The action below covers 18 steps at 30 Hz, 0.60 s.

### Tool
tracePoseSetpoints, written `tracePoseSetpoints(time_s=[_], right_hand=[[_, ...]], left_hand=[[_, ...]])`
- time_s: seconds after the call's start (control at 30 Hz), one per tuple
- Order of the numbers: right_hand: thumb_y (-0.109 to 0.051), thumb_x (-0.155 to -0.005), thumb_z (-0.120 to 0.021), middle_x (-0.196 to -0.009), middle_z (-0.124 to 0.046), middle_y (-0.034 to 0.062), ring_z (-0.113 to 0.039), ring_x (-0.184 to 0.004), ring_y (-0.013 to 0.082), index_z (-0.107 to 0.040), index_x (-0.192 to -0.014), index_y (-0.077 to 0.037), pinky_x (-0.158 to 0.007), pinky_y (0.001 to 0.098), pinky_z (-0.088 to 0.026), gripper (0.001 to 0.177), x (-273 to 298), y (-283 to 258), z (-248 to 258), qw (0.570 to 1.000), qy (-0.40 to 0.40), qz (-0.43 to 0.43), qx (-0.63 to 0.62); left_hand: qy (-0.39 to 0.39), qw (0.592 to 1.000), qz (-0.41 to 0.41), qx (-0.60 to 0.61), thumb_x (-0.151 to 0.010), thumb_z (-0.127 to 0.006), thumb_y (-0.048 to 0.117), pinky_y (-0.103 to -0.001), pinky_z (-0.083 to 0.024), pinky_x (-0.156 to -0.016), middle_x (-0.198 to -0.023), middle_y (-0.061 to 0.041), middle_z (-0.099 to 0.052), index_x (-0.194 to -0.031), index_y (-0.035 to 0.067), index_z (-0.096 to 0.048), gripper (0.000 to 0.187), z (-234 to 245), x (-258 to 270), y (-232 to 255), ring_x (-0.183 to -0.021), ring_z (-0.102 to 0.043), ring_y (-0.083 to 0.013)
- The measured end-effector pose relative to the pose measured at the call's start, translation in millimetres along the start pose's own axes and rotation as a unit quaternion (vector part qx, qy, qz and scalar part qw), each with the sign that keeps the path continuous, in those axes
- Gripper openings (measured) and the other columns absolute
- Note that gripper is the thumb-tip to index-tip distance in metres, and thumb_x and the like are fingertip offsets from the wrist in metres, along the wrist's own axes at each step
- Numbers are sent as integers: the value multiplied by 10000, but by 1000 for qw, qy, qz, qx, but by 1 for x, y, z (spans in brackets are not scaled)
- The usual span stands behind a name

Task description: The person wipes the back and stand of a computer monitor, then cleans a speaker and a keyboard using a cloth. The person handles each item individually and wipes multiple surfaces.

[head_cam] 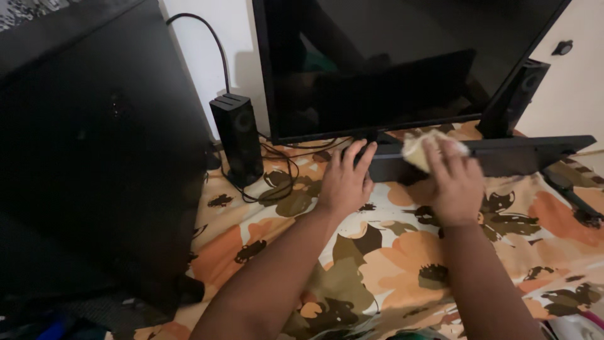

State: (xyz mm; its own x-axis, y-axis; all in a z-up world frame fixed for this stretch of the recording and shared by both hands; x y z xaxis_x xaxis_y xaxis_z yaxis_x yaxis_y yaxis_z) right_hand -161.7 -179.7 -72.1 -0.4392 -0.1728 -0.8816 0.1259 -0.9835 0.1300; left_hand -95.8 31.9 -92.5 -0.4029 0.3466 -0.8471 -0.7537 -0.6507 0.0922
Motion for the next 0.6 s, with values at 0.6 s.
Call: tracePoseSetpoints(time_s=[0.6], right_hand=[[70,-790,-631,-1475,-608,83,-577,-1102,326,-627,-1499,-208,-943,430,-515,762,2,-2,1,1000,6,-10,-2]], left_hand=[[62,996,-22,60,-800,-689,159,-557,-496,-992,-1394,-184,-415,-1412,104,-487,647,5,1,-1,-1240,-490,-483]])
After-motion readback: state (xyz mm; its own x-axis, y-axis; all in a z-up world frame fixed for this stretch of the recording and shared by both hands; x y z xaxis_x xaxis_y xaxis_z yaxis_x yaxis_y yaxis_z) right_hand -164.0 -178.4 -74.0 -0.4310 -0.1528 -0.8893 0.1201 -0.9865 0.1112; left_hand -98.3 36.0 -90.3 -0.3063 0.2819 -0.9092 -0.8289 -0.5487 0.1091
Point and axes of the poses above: each hand's wrist, its own x-axis away from the middle knuckle, its own z-axis out of the back of the hand, y = z × x, the point moved 4 cm from there along -x, towards the middle knuckle
